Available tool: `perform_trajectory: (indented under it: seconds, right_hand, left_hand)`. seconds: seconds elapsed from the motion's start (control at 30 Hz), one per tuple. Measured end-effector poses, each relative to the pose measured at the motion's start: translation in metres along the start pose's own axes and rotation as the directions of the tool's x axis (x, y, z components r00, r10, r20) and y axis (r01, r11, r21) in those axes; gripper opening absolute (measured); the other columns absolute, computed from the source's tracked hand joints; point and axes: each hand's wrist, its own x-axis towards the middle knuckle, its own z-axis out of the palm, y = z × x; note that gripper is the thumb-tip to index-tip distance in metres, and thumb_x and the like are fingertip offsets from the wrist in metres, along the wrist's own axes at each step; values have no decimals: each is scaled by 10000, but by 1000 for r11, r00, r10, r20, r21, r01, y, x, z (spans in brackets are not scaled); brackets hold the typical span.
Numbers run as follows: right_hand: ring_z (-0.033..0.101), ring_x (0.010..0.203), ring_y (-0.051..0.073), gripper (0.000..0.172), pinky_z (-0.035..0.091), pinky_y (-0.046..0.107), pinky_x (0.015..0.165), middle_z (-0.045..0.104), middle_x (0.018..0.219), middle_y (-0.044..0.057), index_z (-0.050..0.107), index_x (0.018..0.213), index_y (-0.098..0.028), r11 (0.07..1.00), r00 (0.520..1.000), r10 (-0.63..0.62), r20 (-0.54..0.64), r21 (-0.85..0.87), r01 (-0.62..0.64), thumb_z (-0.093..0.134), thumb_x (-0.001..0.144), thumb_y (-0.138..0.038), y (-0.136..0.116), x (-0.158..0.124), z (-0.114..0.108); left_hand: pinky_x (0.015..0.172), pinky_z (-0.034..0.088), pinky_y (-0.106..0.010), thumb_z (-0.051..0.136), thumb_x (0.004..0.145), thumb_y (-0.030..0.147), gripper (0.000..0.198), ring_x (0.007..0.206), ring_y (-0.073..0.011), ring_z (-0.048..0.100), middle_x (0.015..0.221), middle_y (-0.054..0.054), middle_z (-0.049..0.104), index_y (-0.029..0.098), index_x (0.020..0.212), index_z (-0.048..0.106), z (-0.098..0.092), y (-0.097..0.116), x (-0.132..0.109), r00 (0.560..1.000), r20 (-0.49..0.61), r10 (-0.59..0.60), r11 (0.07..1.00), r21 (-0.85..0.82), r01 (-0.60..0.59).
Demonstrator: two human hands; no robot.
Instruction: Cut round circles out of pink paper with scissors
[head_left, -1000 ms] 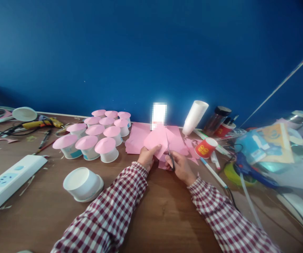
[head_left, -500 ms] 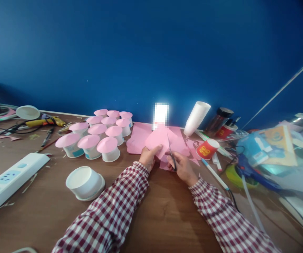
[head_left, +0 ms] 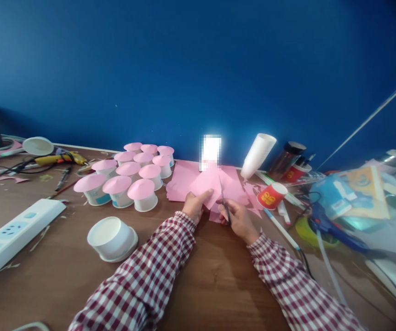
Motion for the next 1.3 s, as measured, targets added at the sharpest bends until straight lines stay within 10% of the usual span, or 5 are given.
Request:
perform_trajectory:
  seconds: [0.23,1.3]
  right_hand:
    - [558,494,121,394,470,237,471,566,595,-23,591,1029,-146,999,1000,1,4,35,-1,606,785,-455,4,1,-2]
    - [543,464,110,352,454,217,447,546,572,-26,608,1022,-142,999,999,-35,-1,-12,35,587,811,-423,3,1,-3]
  left_hand:
    - [793,515,-361,813,534,200,452,854,-245,655,923,-156,699,54,932,655,2,0,-2,997,61,37,997,-64,-33]
    - [741,521,-356,826,514,232,447,779,-234,659,864,-151,702,54,890,661,0,0,-1,999,40,24,998,-57,-21]
